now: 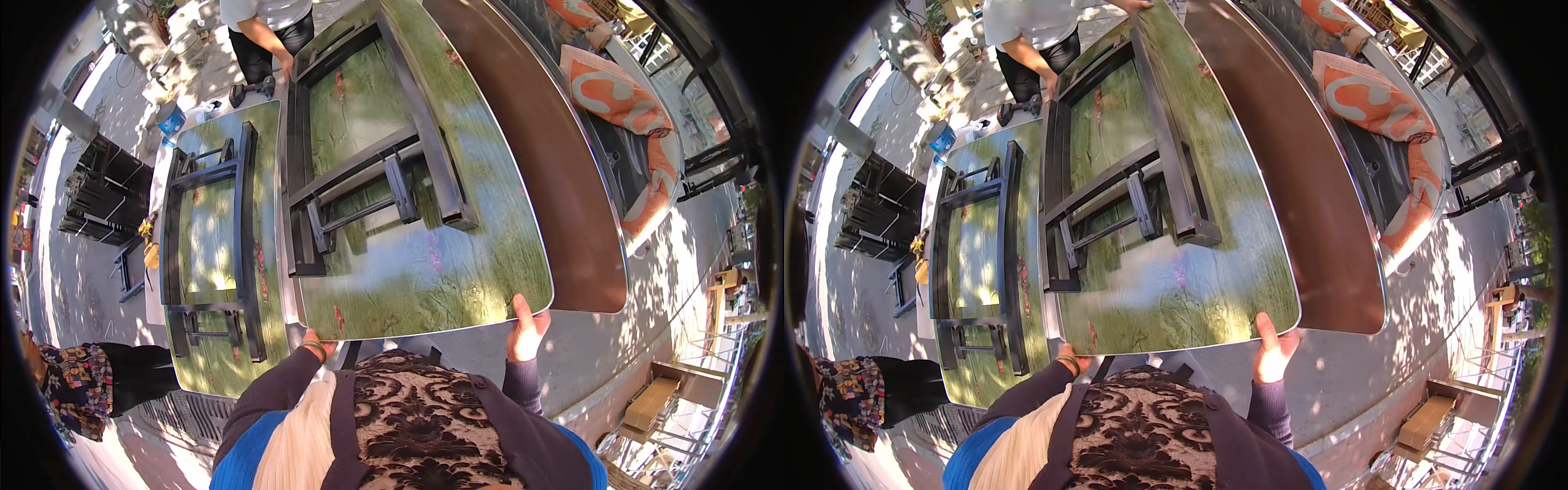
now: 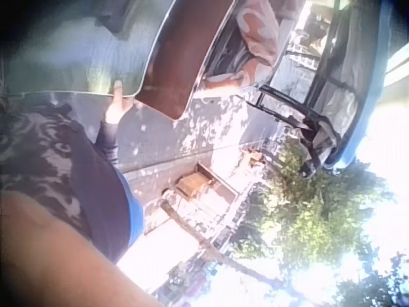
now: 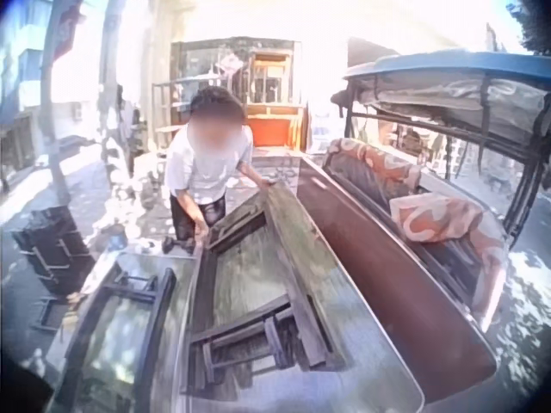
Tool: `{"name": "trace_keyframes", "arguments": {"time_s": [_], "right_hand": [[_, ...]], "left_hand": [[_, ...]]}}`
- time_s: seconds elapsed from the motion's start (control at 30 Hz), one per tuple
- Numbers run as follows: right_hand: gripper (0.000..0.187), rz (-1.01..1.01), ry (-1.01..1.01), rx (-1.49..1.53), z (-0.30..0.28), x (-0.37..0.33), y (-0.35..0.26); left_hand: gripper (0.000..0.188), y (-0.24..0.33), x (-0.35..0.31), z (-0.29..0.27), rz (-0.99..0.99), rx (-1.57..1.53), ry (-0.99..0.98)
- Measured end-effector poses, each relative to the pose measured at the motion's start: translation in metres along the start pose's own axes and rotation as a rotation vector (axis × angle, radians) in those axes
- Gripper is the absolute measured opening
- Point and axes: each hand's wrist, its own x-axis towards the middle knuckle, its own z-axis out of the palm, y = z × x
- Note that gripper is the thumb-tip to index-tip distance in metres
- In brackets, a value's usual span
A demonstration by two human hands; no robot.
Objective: The person assembles a metal-framed table with a printed tabletop. They use a cordless drill to drive screws into the frame, attach metal legs, and position the tabletop. Another person assists by holding parts and handing tools.
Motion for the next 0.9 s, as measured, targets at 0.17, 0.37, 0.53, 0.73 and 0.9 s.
{"name": "trace_keyframes", "arguments": {"time_s": [0.17, 0.37, 0.53, 0.73, 0.9], "right_hand": [[0.027, -0.326, 0.142, -0.099, -0.001, 0.006, -0.076], [0.030, -0.634, 0.323, -0.222, 0.026, -0.003, -0.145], [0.022, -0.724, 0.255, -0.335, -0.010, -0.002, -0.164], [0.035, -0.700, 0.316, -0.398, -0.004, 0.005, -0.171], [0.038, -0.708, 0.276, -0.412, -0.018, 0.017, -0.172]], "left_hand": [[0.054, -0.115, 0.035, 0.071, -0.074, 0.149, -0.135], [0.056, -0.228, 0.028, 0.159, -0.457, 0.223, -0.281], [0.070, -0.249, 0.051, 0.152, -0.491, 0.397, -0.051], [0.068, -0.156, 0.127, 0.084, -0.037, 0.083, -0.011], [0.050, -0.138, 0.155, 0.059, 0.061, -0.106, -0.039]]}}
